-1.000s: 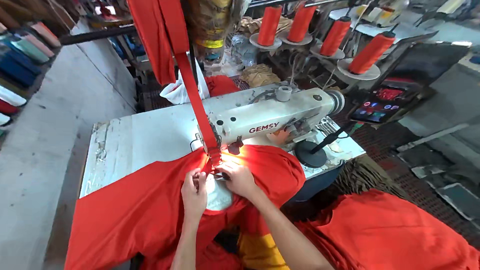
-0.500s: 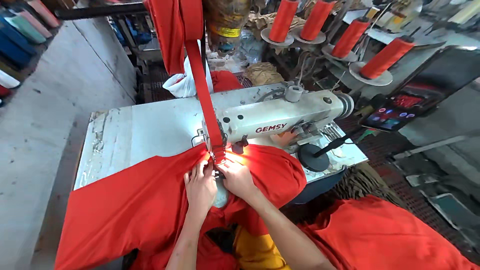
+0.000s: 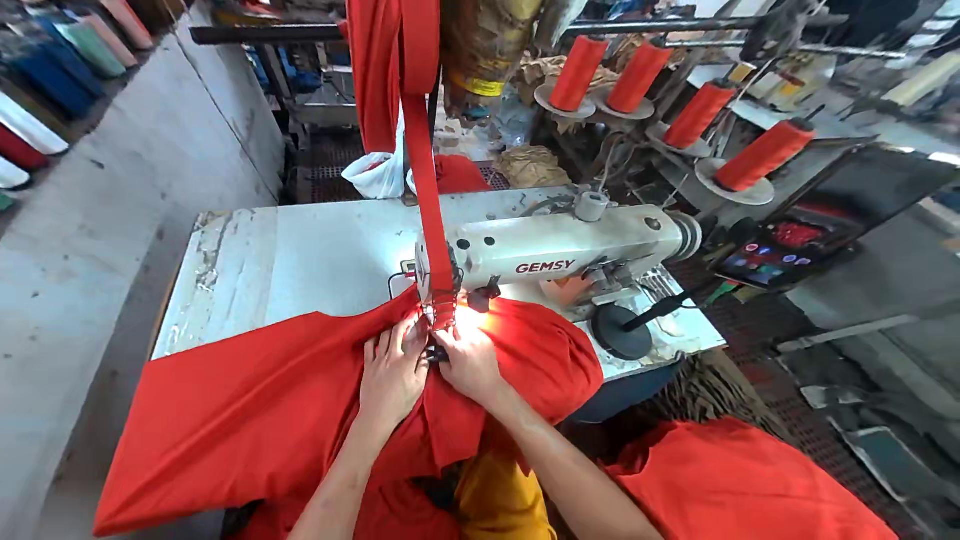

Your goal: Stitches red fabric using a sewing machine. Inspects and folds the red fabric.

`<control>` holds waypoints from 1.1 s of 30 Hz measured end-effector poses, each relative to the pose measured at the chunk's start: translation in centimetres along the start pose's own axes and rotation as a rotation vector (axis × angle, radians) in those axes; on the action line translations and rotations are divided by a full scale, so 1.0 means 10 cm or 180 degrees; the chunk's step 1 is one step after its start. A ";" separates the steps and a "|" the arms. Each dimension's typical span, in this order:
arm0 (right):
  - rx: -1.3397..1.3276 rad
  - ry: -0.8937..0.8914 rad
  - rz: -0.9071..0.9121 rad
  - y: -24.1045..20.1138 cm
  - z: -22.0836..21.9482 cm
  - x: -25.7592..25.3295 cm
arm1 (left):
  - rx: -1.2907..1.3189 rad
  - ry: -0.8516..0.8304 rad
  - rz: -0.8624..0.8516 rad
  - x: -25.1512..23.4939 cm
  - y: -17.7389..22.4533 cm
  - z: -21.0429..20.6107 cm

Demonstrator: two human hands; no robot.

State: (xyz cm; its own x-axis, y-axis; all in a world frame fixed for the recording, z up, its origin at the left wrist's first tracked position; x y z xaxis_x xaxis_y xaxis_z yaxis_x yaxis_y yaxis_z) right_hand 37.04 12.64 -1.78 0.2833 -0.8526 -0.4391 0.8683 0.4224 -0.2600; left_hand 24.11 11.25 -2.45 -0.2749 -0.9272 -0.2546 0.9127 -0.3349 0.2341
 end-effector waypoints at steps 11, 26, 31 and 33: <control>-0.0294 -0.1484 -0.1048 -0.02 0.20 -0.08 | 0.0089 -0.0446 0.0128 -0.02 0.10 0.00; -0.0006 -0.0607 -0.0343 -0.09 -0.02 0.09 | 0.0352 -0.0559 0.0094 -0.09 0.01 0.03; 0.0001 -0.0169 0.0140 0.02 -0.03 -0.05 | 0.0105 -0.0050 0.0331 -0.22 0.10 0.10; 0.0023 -0.0044 0.0191 0.03 -0.03 -0.06 | 0.0009 -0.0159 0.0750 -0.24 0.18 0.13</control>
State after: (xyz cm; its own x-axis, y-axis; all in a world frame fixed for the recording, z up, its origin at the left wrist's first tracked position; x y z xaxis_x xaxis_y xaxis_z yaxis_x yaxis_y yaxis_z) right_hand 37.00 13.42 -1.84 0.3404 -0.8300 -0.4417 0.8525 0.4707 -0.2274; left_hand 25.96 12.66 -0.16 -0.0691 -0.9869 -0.1459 0.9526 -0.1087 0.2841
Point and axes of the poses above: each hand's wrist, its own x-axis away from the middle knuckle, its own z-axis out of the back of the hand, y = z × x, the point moved 7 cm from there along -x, towards the middle knuckle, and after that the axes turned 1 degree about y, right-handed, at the moved point
